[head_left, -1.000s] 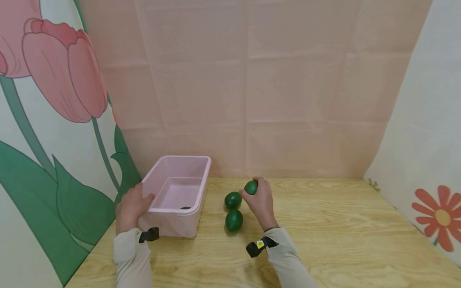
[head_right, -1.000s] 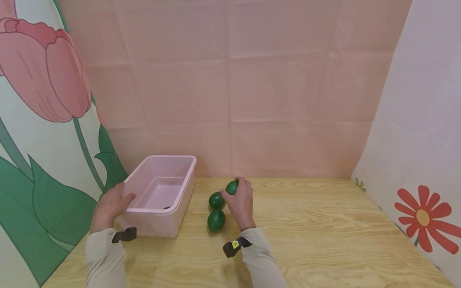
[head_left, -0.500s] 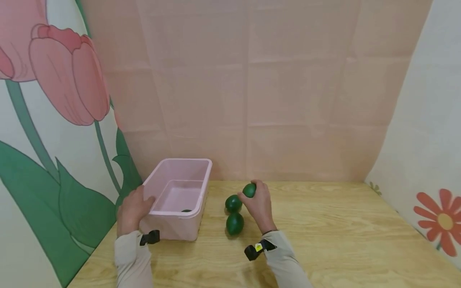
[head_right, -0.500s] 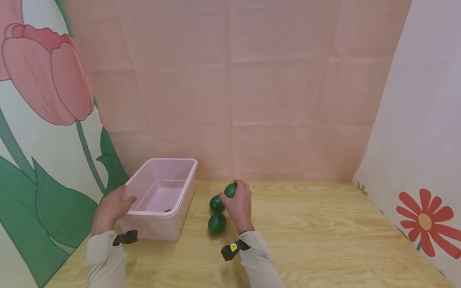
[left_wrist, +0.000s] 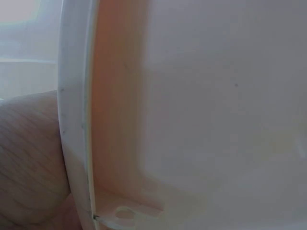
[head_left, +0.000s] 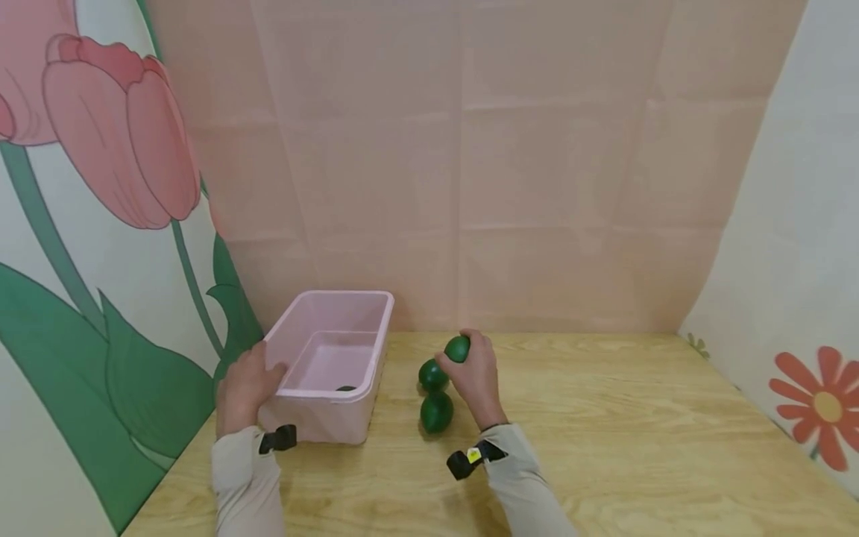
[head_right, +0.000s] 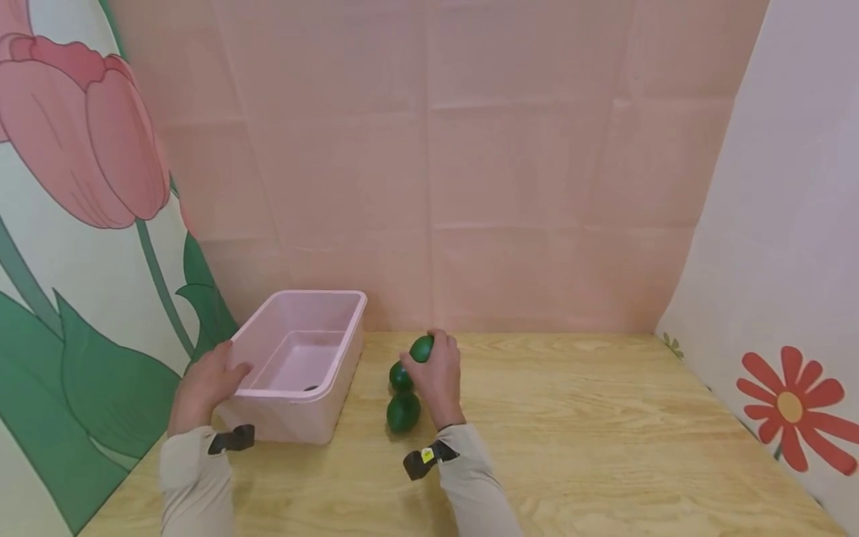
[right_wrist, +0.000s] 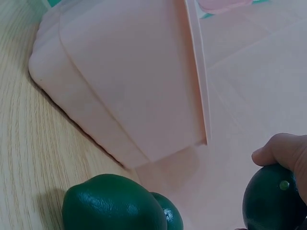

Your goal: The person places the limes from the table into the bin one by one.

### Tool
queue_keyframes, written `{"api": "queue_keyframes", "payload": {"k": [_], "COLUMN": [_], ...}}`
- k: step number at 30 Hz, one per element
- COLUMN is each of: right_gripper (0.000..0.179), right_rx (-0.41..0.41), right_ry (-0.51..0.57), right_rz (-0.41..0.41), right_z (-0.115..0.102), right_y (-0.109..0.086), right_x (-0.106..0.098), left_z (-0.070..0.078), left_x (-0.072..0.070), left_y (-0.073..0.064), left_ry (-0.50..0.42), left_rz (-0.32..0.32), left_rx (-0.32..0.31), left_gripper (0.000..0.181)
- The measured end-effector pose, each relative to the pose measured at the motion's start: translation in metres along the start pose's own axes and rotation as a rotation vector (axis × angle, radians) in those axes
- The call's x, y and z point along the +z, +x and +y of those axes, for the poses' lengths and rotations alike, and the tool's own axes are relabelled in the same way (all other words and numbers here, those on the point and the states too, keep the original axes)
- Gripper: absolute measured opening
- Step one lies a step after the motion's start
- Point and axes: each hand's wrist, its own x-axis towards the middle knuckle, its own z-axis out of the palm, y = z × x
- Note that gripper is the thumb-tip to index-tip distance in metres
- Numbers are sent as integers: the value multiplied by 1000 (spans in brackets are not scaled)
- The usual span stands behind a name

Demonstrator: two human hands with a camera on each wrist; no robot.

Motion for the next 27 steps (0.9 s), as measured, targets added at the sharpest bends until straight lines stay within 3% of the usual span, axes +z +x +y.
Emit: {"api": "queue_keyframes", "payload": {"k": [14,27], "right_gripper": [61,63], "right_rx": [-7,-41], "right_ry": [22,19], "right_rz": [-17,-25], "right_z": [2,-10], "right_y": [-5,-3], "right_x": [5,9], "left_z": [-1,1], "left_x": [2,0], "left_y": [-2,-1], "left_ry": [3,-6], "left_rz": [-4,5], "left_rx": [-5,-7], "left_gripper": [56,55]}}
